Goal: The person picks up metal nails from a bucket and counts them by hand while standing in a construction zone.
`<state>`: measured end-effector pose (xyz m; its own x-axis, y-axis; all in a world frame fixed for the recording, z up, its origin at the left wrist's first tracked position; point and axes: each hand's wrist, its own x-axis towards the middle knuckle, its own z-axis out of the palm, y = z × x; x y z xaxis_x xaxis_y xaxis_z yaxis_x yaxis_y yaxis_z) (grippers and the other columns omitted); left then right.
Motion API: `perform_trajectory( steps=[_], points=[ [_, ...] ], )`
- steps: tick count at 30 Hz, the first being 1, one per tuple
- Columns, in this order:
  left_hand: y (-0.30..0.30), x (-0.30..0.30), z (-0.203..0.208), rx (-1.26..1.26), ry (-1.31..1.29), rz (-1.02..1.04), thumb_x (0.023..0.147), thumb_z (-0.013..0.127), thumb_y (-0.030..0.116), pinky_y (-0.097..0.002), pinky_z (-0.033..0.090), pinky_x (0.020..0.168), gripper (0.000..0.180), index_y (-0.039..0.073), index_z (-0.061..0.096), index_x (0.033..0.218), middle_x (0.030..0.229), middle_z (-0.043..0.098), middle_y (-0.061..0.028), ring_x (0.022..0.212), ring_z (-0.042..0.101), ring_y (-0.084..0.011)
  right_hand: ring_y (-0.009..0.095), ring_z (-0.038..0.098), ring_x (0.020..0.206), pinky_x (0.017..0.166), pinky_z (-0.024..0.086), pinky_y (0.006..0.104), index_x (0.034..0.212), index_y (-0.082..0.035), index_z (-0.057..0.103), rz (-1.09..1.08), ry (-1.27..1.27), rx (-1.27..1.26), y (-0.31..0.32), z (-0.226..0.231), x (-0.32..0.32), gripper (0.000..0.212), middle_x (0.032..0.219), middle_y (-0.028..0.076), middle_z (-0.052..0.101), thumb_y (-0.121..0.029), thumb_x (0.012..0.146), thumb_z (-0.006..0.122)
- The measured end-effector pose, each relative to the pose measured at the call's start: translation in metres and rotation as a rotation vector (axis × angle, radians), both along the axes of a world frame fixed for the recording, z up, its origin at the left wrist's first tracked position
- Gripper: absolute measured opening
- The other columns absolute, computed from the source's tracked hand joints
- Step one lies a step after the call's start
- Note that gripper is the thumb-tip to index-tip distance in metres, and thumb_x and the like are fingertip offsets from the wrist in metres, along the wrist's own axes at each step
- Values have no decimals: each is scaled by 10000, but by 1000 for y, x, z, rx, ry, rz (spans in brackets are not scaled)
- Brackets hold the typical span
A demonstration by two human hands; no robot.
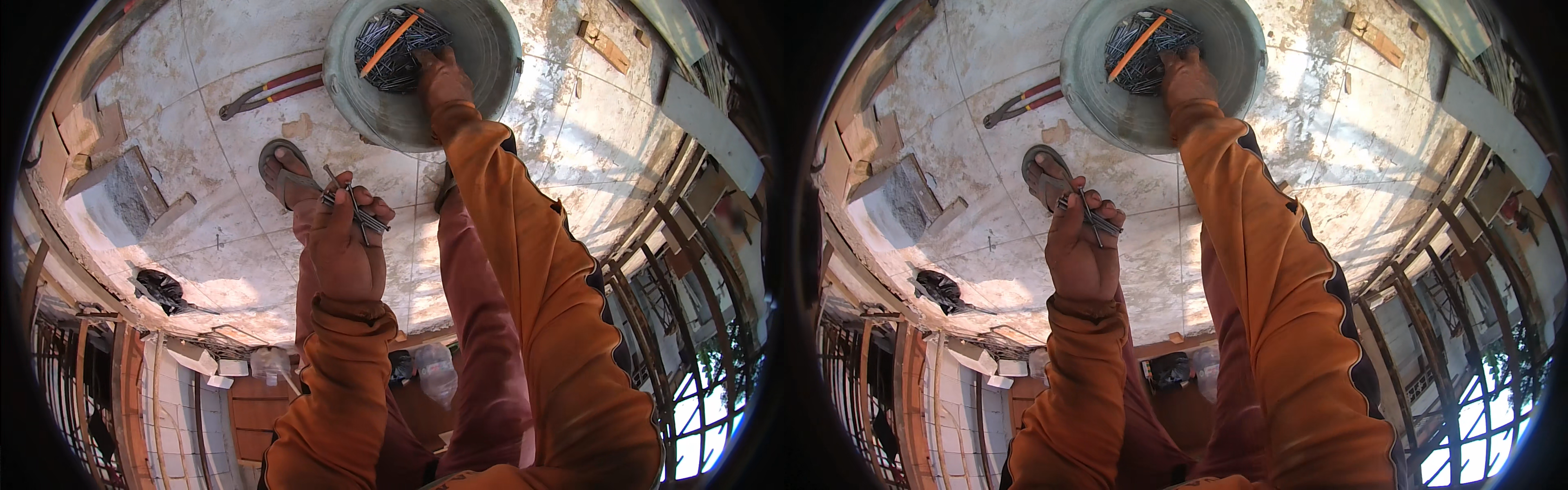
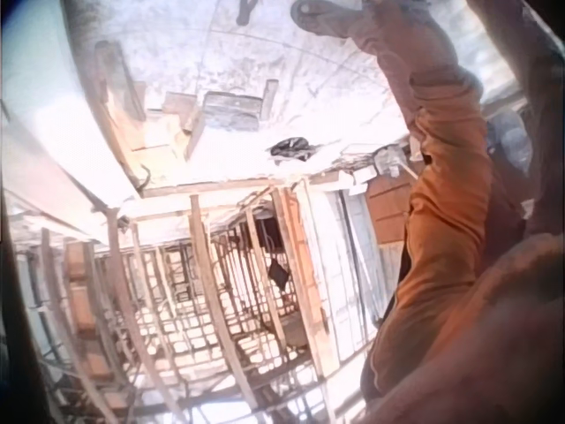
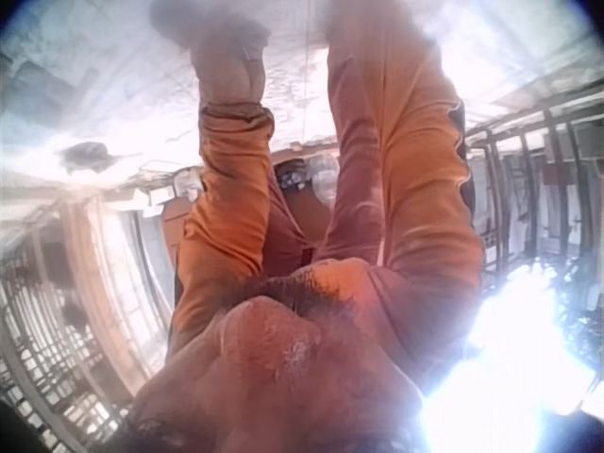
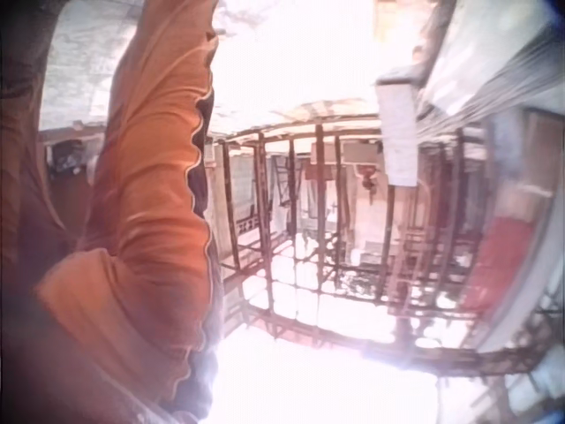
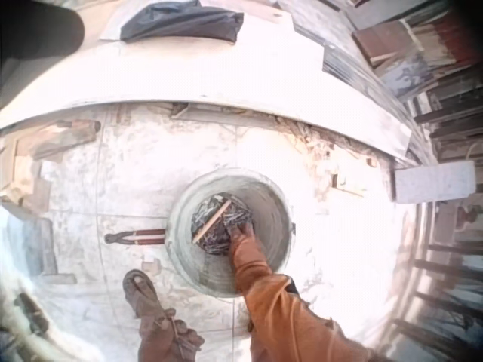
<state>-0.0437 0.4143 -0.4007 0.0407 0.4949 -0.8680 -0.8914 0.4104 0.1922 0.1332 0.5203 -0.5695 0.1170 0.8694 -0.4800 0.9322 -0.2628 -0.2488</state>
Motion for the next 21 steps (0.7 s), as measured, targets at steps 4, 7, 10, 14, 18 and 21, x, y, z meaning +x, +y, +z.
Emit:
perform_trajectory(
  steps=[4, 7, 10, 14, 18, 21],
  points=[
    [1, 3, 2, 6, -4, 14, 955, 556, 154, -322, 465, 794, 247, 44, 535, 1175, 907, 603, -36, 847, 559, -164, 314, 612, 1044, 884, 512, 440, 1072, -149, 676, 270, -211, -84, 30, -17, 18, 279, 1169, 124, 555, -166, 903, 455],
    [0, 2, 3, 5, -9, 14, 955, 554, 150, -329, 473, 793, 248, 45, 532, 1179, 914, 607, -38, 859, 567, -170, 302, 606, 1070, 868, 521, 451, 1053, -161, 693, 415, -301, -250, 37, -14, 16, 298, 1193, 101, 565, -145, 911, 431],
    [-1, 1, 1, -16, 15, 8, 955, 550, 145, -341, 487, 802, 245, 46, 526, 1178, 917, 610, -39, 880, 582, -182, 289, 627, 1033, 839, 529, 433, 1030, -139, 707, 397, -305, -187, 23, -2, 26, 263, 1144, 129, 618, -183, 906, 479],
    [0, -3, 3, -133, 151, -61, 955, 548, 143, -353, 501, 830, 245, 46, 514, 1176, 919, 615, -50, 906, 605, -198, 297, 666, 787, 723, 511, 365, 937, -28, 696, -276, 530, -366, -15, 117, -3, 237, 844, 160, 689, -232, 817, 696],
    [10, 12, 9, -120, 162, -59, 976, 510, 160, -362, 500, 859, 253, 28, 497, 1191, 956, 617, -78, 936, 611, -219, 304, 649, 750, 659, 516, 373, 933, -51, 682, -116, 701, -203, -69, 195, -47, 157, 820, 127, 645, -140, 804, 693],
    [14, 14, 8, -76, 101, -14, 1012, 438, 173, -350, 494, 866, 275, -5, 476, 1219, 977, 612, -102, 939, 610, -221, 322, 651, 805, 688, 525, 382, 961, -39, 679, -164, 621, -141, -78, 200, -71, 168, 879, 148, 652, -108, 807, 685]
  ],
)
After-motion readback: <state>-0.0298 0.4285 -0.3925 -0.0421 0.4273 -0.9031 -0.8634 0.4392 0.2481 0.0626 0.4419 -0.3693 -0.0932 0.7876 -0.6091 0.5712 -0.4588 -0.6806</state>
